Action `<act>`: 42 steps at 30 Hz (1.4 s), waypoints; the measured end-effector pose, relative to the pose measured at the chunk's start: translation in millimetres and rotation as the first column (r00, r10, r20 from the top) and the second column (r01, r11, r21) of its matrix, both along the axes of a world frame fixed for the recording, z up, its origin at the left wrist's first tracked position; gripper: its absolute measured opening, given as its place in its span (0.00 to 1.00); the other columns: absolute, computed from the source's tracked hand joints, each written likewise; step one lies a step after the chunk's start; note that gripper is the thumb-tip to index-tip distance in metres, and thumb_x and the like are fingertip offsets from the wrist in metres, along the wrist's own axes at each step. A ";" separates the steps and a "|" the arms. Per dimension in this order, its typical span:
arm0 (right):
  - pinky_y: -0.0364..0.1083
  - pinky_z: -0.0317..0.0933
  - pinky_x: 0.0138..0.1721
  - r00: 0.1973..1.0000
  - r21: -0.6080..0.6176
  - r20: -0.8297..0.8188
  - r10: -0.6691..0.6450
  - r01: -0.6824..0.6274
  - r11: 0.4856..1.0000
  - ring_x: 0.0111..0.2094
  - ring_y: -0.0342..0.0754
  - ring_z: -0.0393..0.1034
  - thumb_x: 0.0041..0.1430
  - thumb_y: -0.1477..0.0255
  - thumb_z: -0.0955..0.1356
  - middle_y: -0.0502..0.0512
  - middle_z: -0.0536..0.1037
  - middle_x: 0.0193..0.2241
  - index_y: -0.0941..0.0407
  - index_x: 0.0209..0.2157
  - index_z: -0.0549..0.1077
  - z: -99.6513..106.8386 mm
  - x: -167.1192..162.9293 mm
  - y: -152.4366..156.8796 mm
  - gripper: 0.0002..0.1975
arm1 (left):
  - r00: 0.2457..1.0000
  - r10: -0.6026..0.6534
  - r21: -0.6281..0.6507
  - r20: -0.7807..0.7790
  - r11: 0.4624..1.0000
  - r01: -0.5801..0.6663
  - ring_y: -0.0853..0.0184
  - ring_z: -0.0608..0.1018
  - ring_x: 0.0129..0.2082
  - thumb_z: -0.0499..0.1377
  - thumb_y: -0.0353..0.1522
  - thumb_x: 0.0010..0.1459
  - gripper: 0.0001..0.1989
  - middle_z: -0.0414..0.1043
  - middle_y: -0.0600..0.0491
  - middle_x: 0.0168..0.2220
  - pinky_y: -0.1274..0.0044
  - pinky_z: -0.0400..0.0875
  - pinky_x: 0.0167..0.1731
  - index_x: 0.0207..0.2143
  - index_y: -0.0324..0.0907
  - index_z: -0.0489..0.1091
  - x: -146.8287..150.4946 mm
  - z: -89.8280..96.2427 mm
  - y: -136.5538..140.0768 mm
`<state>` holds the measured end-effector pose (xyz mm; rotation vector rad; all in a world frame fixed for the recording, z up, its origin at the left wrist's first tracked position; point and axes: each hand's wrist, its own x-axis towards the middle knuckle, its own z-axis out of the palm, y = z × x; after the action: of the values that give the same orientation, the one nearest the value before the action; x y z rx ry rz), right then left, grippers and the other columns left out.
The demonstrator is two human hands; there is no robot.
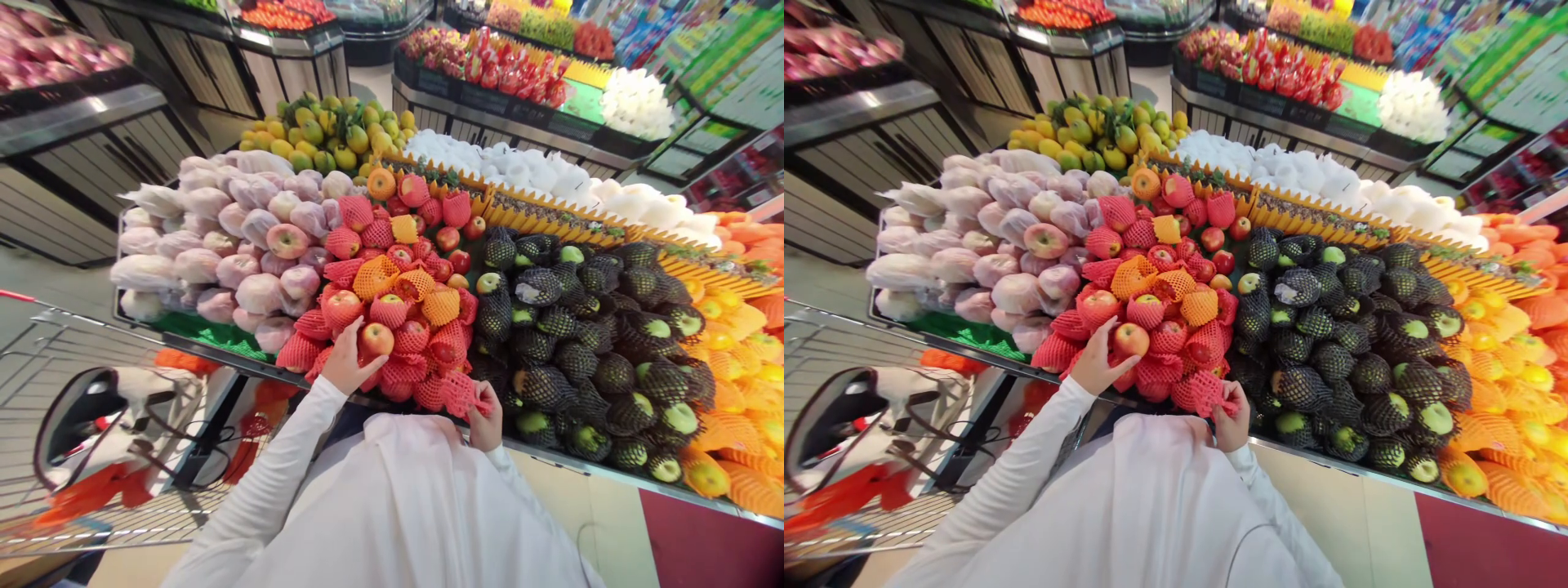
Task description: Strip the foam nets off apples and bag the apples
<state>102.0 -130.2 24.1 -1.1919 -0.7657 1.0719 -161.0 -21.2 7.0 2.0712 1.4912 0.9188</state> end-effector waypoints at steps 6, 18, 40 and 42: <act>0.50 0.61 0.48 0.981 -0.007 0.193 -0.025 0.027 1.000 0.46 0.52 0.70 0.46 0.69 0.73 0.57 0.75 0.43 0.55 0.29 0.71 -1.1 -26.0 2.9 0.09 | 0.960 -0.108 0.066 0.258 0.993 0.094 0.55 0.69 0.55 0.59 0.39 0.59 0.21 0.67 0.41 0.51 0.62 0.65 0.55 0.53 0.40 0.63 9.3 34.2 -28.3; 0.48 0.64 0.37 0.944 0.071 -0.163 0.286 -0.278 0.958 0.35 0.50 0.68 0.45 0.57 0.73 0.54 0.72 0.34 0.53 0.23 0.58 28.2 -93.0 6.5 0.22 | 0.593 -0.070 -0.441 0.802 0.600 0.667 0.72 0.65 0.24 0.61 0.33 0.47 0.10 0.63 0.56 0.23 0.79 0.60 0.27 0.24 0.40 0.62 4.9 46.0 -20.1; 0.57 0.64 0.54 0.713 -0.047 0.700 0.033 0.000 0.999 0.48 0.56 0.71 0.50 0.78 0.64 0.61 0.78 0.43 0.55 0.39 0.75 -9.8 -102.3 110.0 0.15 | 0.889 0.177 -0.491 0.422 0.869 0.061 0.60 0.77 0.35 0.58 0.34 0.52 0.06 0.75 0.49 0.32 0.69 0.68 0.44 0.32 0.42 0.69 -16.4 -1.3 57.7; 0.57 0.63 0.55 0.670 -0.065 0.739 0.070 -0.032 0.997 0.52 0.57 0.69 0.50 0.78 0.63 0.61 0.77 0.45 0.56 0.41 0.75 -12.4 -102.8 102.2 0.17 | 0.918 0.146 -0.490 0.369 0.870 0.058 0.58 0.78 0.35 0.58 0.31 0.52 0.04 0.76 0.48 0.31 0.68 0.67 0.45 0.31 0.43 0.71 -18.8 1.0 55.4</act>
<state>-0.8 -28.0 11.6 -1.6849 -1.4181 0.6077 -179.8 34.2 8.0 1.3894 1.3753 0.8048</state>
